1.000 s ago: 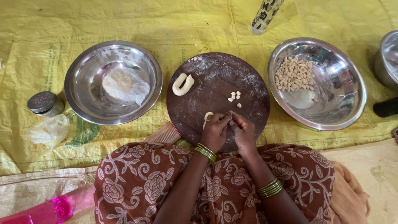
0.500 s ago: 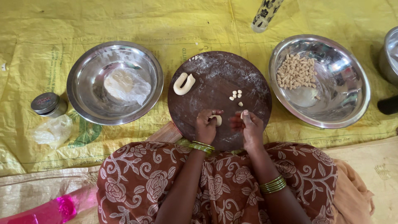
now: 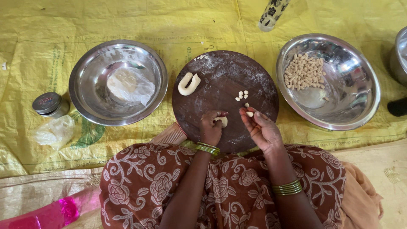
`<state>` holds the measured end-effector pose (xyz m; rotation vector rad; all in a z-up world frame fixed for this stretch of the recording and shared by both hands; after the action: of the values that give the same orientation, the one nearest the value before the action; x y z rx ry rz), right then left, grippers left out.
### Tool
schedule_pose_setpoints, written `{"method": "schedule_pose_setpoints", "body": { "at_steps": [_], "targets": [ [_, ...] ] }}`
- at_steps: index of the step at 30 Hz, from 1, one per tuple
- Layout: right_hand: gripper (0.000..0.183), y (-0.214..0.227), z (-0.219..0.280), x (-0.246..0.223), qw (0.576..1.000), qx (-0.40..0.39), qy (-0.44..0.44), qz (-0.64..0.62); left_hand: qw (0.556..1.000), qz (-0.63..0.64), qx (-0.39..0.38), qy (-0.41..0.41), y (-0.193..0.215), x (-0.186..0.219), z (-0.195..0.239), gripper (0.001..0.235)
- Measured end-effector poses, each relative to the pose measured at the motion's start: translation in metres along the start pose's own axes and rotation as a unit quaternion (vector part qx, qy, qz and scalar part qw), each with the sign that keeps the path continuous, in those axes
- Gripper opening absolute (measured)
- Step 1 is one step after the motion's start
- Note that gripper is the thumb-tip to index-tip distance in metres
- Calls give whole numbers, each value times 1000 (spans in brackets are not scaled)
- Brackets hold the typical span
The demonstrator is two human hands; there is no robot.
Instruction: The person sits on the floor and rolls a piece of dough into small balls by hand on a wooden board. The person repeatedly pinches off small pieces of dough and rolls them into uniform balls, placing them on the board.
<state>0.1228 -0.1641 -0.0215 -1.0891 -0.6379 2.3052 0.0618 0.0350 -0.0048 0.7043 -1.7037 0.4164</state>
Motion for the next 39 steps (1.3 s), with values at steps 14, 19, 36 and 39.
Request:
{"method": "schedule_pose_setpoints", "body": {
  "at_steps": [14, 19, 36, 39],
  "targets": [
    [8, 19, -1, -31, 984, 96, 120, 93, 975, -205, 87, 19, 17, -35, -12, 23],
    [20, 51, -20, -40, 967, 168, 156, 112, 920, -381, -41, 75, 2, -54, -4, 48],
    [30, 59, -36, -23, 967, 162, 166, 109, 992, -116, -45, -28, -17, -34, 13, 28],
    [30, 8, -6, -5, 945, 83, 180, 260, 995, 4, -60, 85, -21, -52, 14, 28]
  ]
}}
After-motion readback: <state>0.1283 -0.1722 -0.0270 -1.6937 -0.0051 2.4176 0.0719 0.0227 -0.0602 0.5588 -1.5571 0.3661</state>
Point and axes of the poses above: each hand's wrist, its own z-axis away from the middle knuckle, its own y-axis out of the back of the hand, x = y × z, the point moved 7 cm from there along -z, towards the middle knuckle, and after that the axes turned 12 degrees about x, right-handed, at the moved point
